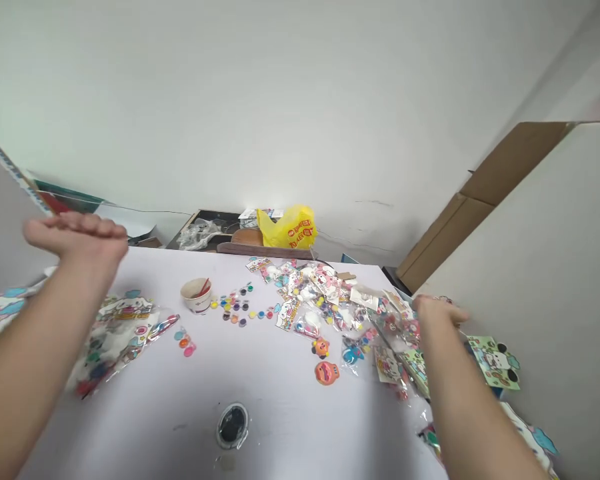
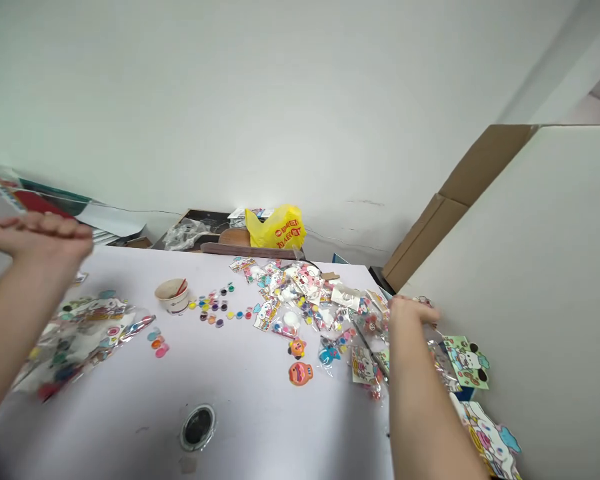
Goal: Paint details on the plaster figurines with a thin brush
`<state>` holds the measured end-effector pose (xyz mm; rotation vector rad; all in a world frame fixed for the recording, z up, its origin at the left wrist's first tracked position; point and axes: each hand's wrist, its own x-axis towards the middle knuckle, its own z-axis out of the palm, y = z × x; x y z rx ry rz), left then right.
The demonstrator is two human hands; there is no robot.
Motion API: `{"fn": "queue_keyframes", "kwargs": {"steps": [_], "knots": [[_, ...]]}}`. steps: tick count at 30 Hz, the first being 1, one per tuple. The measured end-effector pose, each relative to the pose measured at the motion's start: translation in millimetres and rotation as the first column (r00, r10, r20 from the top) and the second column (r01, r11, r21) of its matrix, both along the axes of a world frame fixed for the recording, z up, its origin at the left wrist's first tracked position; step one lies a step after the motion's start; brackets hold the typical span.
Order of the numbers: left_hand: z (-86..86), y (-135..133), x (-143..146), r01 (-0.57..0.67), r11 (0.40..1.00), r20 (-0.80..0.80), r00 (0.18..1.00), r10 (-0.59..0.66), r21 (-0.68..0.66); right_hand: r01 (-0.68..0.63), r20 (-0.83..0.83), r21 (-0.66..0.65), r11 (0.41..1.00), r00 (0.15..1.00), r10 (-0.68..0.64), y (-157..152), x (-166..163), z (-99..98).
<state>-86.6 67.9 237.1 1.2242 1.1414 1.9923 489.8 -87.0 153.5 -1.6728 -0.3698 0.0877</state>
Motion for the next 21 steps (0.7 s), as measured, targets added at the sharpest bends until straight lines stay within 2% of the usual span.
{"fn": "queue_keyframes", "kwargs": {"steps": [3,4,5,8,11,13,15,18,20,21], "knots": [[-51.1,-14,41,0.198,0.978,0.146,0.971,-0.187,-0.062,0.064,-0.111,0.096,0.993,0.992,-0.054,-16,-23,-33.2],[-71.2,-23,52,0.340,0.939,0.265,0.911,-0.315,-0.053,0.074,-0.126,0.128,0.989,0.990,-0.058,-23,-34,-45.5],[-91.6,-34,62,0.466,0.883,0.311,0.848,-0.429,-0.053,0.081,-0.135,0.155,0.985,0.989,-0.060,-30,-46,-57.6],[-147.8,-62,80,0.581,0.802,0.280,0.800,-0.531,-0.137,0.027,-0.110,0.215,0.976,0.994,-0.004,-44,-80,-89.1],[-189.2,-79,85,0.632,0.738,0.224,0.774,-0.592,-0.234,-0.043,-0.058,0.200,0.979,0.997,0.056,-49,-102,-109.6],[-208.3,-86,84,0.655,0.701,0.178,0.754,-0.633,-0.283,-0.063,-0.016,0.164,0.984,0.998,0.066,-49,-110,-116.6],[-222.3,-91,82,0.656,0.683,0.023,0.726,-0.687,-0.321,-0.088,0.025,0.108,0.990,0.996,0.086,-50,-118,-118.8],[-236.6,-94,81,0.680,0.655,-0.164,0.642,-0.749,-0.330,-0.202,0.066,-0.011,0.979,0.977,0.202,-52,-135,-117.5],[-242.0,-93,83,0.689,0.637,-0.250,0.587,-0.770,-0.345,-0.336,0.083,-0.123,0.934,0.934,0.347,-54,-151,-117.6],[-243.4,-93,84,0.688,0.626,-0.269,0.566,-0.780,-0.367,-0.402,0.107,-0.206,0.892,0.897,0.429,-55,-160,-118.8]]}}
